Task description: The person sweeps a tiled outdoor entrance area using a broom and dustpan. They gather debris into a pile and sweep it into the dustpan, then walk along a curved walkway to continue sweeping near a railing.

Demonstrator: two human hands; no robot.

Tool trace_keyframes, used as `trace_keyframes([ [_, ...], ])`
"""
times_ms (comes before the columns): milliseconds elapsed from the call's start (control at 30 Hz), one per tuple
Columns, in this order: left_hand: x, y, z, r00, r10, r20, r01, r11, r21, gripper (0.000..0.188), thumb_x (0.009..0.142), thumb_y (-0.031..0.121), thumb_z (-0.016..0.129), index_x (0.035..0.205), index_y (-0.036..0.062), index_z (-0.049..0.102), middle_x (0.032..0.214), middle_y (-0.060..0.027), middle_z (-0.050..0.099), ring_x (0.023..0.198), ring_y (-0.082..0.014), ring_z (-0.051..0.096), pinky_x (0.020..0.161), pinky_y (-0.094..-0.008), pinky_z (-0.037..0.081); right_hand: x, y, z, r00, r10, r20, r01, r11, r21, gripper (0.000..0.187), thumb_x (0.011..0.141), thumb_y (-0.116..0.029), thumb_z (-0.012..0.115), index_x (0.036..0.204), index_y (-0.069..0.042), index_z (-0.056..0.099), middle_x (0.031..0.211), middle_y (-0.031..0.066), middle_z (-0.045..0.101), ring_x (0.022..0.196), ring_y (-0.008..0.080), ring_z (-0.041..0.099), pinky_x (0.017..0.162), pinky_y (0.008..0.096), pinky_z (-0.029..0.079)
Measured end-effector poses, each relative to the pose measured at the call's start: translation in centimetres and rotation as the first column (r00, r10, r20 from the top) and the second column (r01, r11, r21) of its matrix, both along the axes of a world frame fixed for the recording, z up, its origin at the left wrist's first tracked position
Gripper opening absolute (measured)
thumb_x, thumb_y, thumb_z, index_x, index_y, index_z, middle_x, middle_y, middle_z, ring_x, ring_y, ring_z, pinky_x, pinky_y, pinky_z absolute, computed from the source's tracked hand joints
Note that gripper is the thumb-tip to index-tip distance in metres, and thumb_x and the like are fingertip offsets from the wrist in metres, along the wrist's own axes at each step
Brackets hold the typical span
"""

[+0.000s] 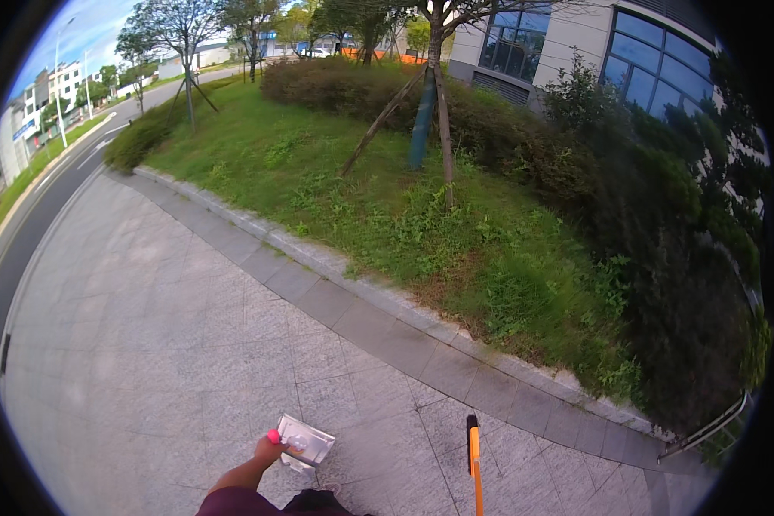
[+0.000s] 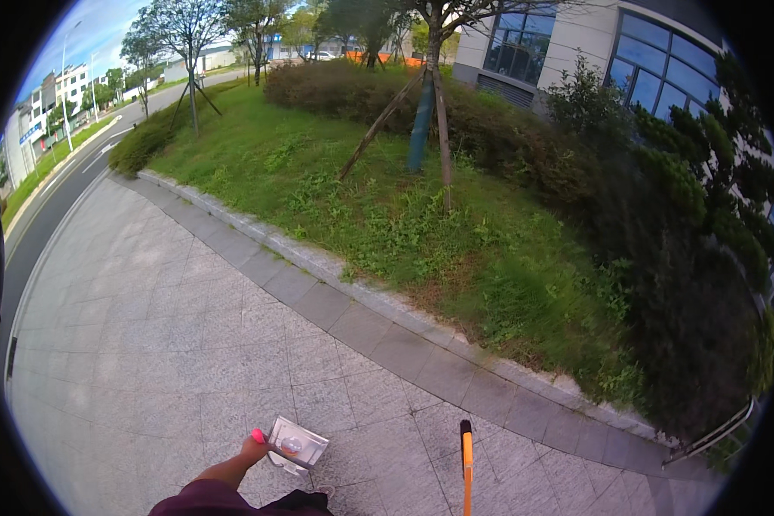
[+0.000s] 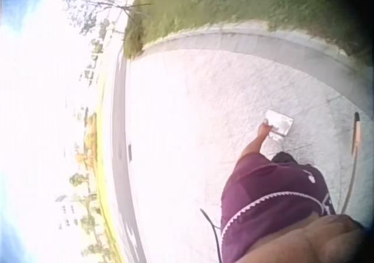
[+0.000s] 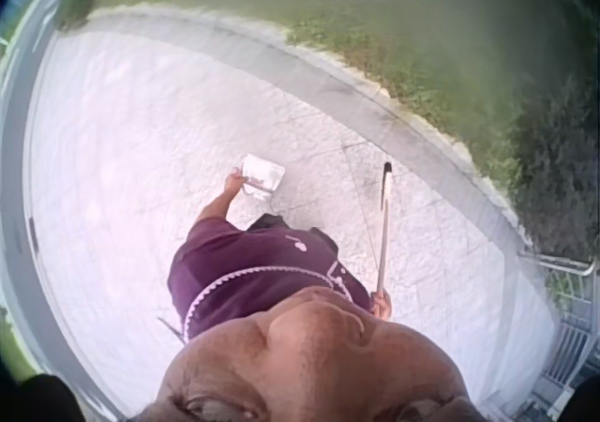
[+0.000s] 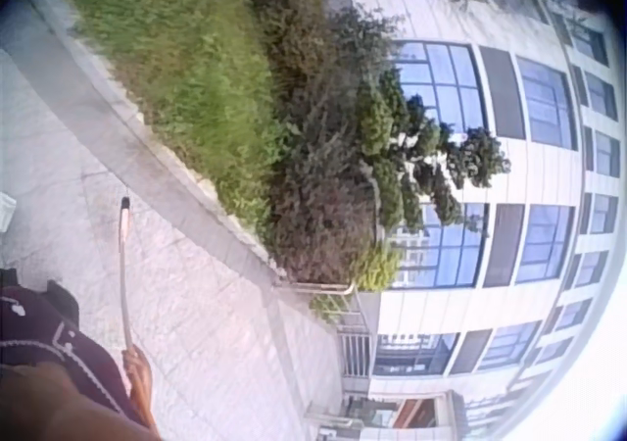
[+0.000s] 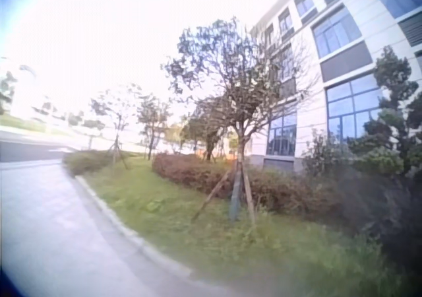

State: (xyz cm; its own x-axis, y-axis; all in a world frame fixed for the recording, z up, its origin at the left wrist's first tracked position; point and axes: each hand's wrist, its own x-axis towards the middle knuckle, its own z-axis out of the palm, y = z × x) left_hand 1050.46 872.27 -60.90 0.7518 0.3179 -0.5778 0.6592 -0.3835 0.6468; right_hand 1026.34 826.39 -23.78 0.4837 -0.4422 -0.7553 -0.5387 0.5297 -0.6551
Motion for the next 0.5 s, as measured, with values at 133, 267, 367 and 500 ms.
trace_keyframes([
  [133,7.8,-6.8,1.7,0.994,-0.076,-0.077,0.085,0.989,0.121,0.042,0.063,0.038,0.072,0.086,0.0045,0.063,0.083,-0.0158,0.064,0.081,-0.0305,0.062,0.069,-0.0386,0.049,-0.4,-8.8,-0.5,0.986,-0.143,-0.087,0.153,0.980,0.127,0.013,0.077,-0.008,0.057,0.079,-0.007,0.044,0.056,-0.0012,0.041,0.039,0.0062,0.035,0.032,0.0190,0.029],
  [267,13.4,-13.0,2.8,0.995,-0.087,-0.059,0.093,0.989,0.115,0.043,0.063,0.041,0.071,0.088,0.0060,0.063,0.088,-0.0149,0.064,0.085,-0.0309,0.061,0.072,-0.0399,0.048,1.7,-17.5,-0.5,0.970,-0.162,-0.180,0.181,0.979,0.091,0.011,0.079,-0.009,0.056,0.079,-0.007,0.045,0.057,-0.0008,0.041,0.038,0.0069,0.033,0.032,0.0198,0.028],
  [367,16.6,-17.1,5.4,0.999,-0.019,-0.035,0.025,0.987,0.162,0.045,0.064,0.041,0.070,0.090,0.0059,0.063,0.089,-0.0156,0.064,0.086,-0.0311,0.061,0.073,-0.0403,0.048,4.6,-23.1,0.3,0.974,-0.122,-0.189,0.130,0.991,0.034,0.011,0.079,-0.009,0.056,0.079,-0.007,0.045,0.057,-0.0004,0.041,0.038,0.0073,0.033,0.032,0.0200,0.028],
  [500,21.7,-22.6,11.7,0.999,0.004,0.042,-0.011,0.985,0.170,0.046,0.064,0.042,0.070,0.093,0.0061,0.063,0.090,-0.0168,0.064,0.087,-0.0316,0.061,0.074,-0.0405,0.048,5.8,-31.1,1.0,0.976,-0.105,-0.191,0.095,0.994,-0.063,0.010,0.079,-0.010,0.056,0.079,-0.007,0.046,0.058,0.0002,0.042,0.038,0.0079,0.032,0.032,0.0203,0.028],
])
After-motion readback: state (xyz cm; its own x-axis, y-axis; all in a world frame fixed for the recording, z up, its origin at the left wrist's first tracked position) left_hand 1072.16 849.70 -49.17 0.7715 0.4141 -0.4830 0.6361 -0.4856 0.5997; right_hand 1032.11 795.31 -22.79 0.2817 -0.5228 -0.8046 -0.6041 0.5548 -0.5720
